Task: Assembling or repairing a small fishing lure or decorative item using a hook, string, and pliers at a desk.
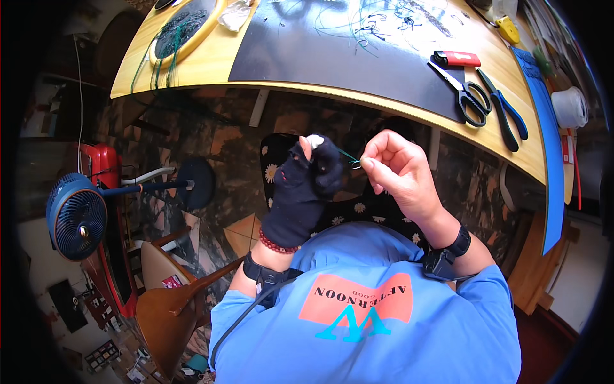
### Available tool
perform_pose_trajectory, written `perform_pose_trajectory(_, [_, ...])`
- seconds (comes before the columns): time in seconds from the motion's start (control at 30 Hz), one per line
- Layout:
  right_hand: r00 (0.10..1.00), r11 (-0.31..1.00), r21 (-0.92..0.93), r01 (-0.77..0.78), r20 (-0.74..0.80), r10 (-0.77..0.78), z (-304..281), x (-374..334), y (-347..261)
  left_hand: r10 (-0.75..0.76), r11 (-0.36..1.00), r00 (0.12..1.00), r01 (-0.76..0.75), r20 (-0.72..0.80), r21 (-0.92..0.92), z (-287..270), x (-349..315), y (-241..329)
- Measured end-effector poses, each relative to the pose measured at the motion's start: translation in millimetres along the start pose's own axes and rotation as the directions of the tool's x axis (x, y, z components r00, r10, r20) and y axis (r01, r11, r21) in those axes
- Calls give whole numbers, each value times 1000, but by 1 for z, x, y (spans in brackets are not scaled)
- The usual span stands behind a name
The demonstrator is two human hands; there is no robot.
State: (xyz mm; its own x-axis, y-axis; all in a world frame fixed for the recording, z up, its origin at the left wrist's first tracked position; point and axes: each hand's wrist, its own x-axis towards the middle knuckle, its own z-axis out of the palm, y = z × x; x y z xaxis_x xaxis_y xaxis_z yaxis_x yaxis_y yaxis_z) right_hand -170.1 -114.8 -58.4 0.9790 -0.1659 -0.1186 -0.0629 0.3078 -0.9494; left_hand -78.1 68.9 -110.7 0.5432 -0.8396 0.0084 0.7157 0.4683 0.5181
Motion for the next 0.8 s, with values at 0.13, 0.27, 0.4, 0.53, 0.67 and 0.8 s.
perform_pose_trajectory(0.13, [963, 883, -414, 221, -54, -266, -4, 6, 9, 307, 175, 931, 147, -196, 974, 34, -16, -20])
perform_pose_trajectory(0.27, [805, 518, -718, 465, 101, -584, -6, 8, 15, 44, 910, 960, 75, -276, 407, 56, -14, -10])
perform_pose_trajectory(0.4, [882, 680, -604, 416, 86, -464, -4, 2, 9, 32, 978, 999, -34, -14, -207, 46, -6, 4])
perform_pose_trajectory(0.53, [996, 983, -165, 84, 8, -83, -8, 2, 7, 358, 411, 921, -7, -154, 912, 39, -4, -2])
perform_pose_trajectory(0.67, [990, 991, 61, -120, 84, 115, -7, 0, 1, 463, 237, 874, 39, -149, 971, 33, -8, -3])
perform_pose_trajectory(0.8, [997, 991, 106, -78, 1, 79, -1, 3, 3, 331, 278, 902, 188, -277, 942, 21, -23, -18])
